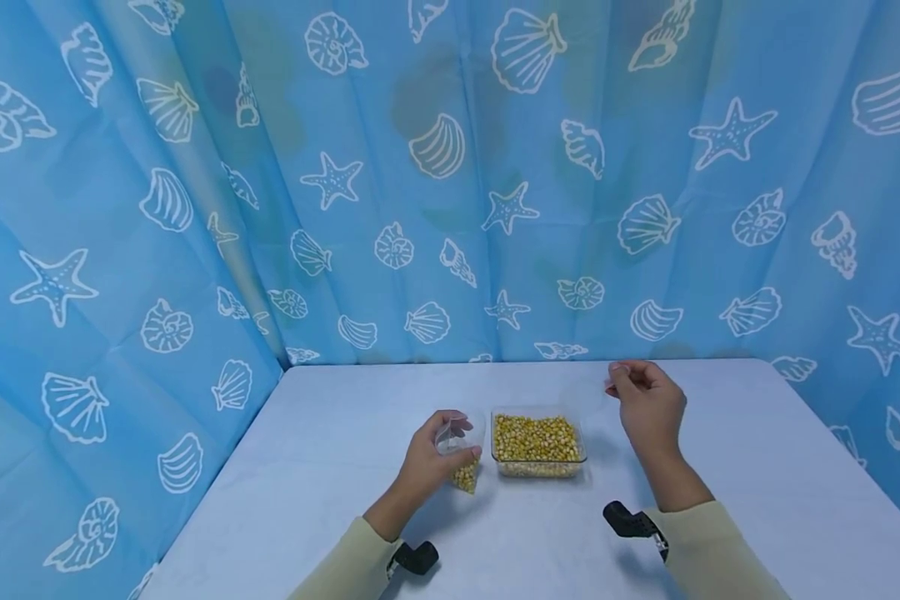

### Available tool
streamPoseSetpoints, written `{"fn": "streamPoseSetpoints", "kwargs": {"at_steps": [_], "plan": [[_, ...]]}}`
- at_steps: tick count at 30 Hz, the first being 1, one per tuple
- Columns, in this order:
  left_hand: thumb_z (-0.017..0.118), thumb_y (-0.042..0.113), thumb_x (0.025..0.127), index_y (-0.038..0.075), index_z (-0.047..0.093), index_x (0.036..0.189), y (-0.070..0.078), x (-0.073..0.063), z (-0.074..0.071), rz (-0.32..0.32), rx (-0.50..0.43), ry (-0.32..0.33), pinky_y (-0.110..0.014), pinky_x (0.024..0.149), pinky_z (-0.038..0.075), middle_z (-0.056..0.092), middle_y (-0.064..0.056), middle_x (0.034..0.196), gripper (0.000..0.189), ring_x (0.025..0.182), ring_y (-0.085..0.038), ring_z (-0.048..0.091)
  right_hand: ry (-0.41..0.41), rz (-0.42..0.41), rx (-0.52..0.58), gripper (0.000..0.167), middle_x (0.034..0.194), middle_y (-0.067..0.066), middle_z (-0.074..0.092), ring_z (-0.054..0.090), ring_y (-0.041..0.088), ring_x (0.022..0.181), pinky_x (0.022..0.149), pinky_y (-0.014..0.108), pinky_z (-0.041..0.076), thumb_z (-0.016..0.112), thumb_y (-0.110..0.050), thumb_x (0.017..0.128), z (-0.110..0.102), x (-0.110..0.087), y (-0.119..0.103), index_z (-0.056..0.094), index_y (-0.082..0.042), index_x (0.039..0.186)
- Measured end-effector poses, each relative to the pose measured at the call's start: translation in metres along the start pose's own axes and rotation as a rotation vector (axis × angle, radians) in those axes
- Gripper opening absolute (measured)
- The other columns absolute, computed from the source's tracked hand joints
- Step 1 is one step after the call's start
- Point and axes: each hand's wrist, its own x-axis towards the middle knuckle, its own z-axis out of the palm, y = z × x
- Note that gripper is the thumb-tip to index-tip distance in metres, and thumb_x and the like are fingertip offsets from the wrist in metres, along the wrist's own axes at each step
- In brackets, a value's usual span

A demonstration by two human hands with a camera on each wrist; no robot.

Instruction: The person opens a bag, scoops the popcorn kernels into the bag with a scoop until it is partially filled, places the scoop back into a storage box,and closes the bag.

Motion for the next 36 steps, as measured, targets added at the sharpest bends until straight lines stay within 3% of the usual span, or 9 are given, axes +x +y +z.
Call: {"fn": "streamPoseSetpoints", "kwargs": {"at_steps": [6,10,17,24,29,36], "plan": [[0.081,0.028,0.081,0.030,0.058,0.118,0.004,-0.001,-0.001,-0.004,-0.002,-0.006,-0.050,0.095,0.041,0.061,0.015,0.109,0.044,0.109,-0.014,0.053,-0.011,-0.061,-0.093,0.030,0.093,0.009,0.066,0.064,0.003,0.075,0.068,0.012,0.050,0.059,-0.031,0.098,0.005,-0.003,0.000,0.066,-0.002,0.107],[0.081,0.027,0.081,0.028,0.058,0.118,0.005,-0.002,-0.002,0.001,-0.008,-0.010,-0.051,0.095,0.041,0.061,0.015,0.110,0.044,0.111,-0.015,0.053,-0.018,-0.050,-0.121,0.030,0.092,0.009,0.066,0.064,0.004,0.074,0.068,0.012,0.050,0.059,-0.031,0.098,0.007,-0.004,0.003,0.066,-0.003,0.104],[0.081,0.036,0.079,0.031,0.058,0.118,0.003,-0.002,-0.002,0.000,-0.014,-0.017,-0.050,0.097,0.040,0.061,0.017,0.110,0.046,0.111,-0.013,0.053,-0.040,0.023,-0.103,0.030,0.096,0.008,0.065,0.065,0.007,0.079,0.070,0.014,0.051,0.058,-0.032,0.099,0.010,-0.003,0.009,0.065,-0.004,0.109],[0.081,0.029,0.081,0.031,0.058,0.118,0.002,-0.001,-0.002,0.008,-0.020,-0.014,-0.052,0.097,0.038,0.061,0.016,0.110,0.044,0.111,-0.014,0.053,-0.040,0.122,-0.048,0.030,0.100,0.010,0.063,0.065,0.010,0.083,0.070,0.015,0.051,0.058,-0.029,0.099,0.013,0.000,0.013,0.063,-0.003,0.114],[0.081,0.034,0.080,0.031,0.057,0.119,0.001,-0.001,-0.002,0.007,-0.015,-0.014,-0.052,0.098,0.038,0.061,0.017,0.110,0.045,0.111,-0.014,0.053,-0.051,0.214,-0.018,0.032,0.104,0.010,0.062,0.065,0.009,0.085,0.071,0.019,0.053,0.058,-0.028,0.099,0.014,0.001,0.017,0.061,-0.003,0.118],[0.081,0.032,0.080,0.031,0.057,0.119,0.001,-0.001,-0.001,-0.002,-0.015,-0.016,-0.052,0.099,0.038,0.061,0.017,0.110,0.045,0.112,-0.013,0.053,-0.047,0.327,0.106,0.026,0.101,0.009,0.061,0.065,0.008,0.080,0.070,0.023,0.054,0.059,-0.023,0.099,0.018,0.004,0.024,0.061,-0.003,0.115]]}}
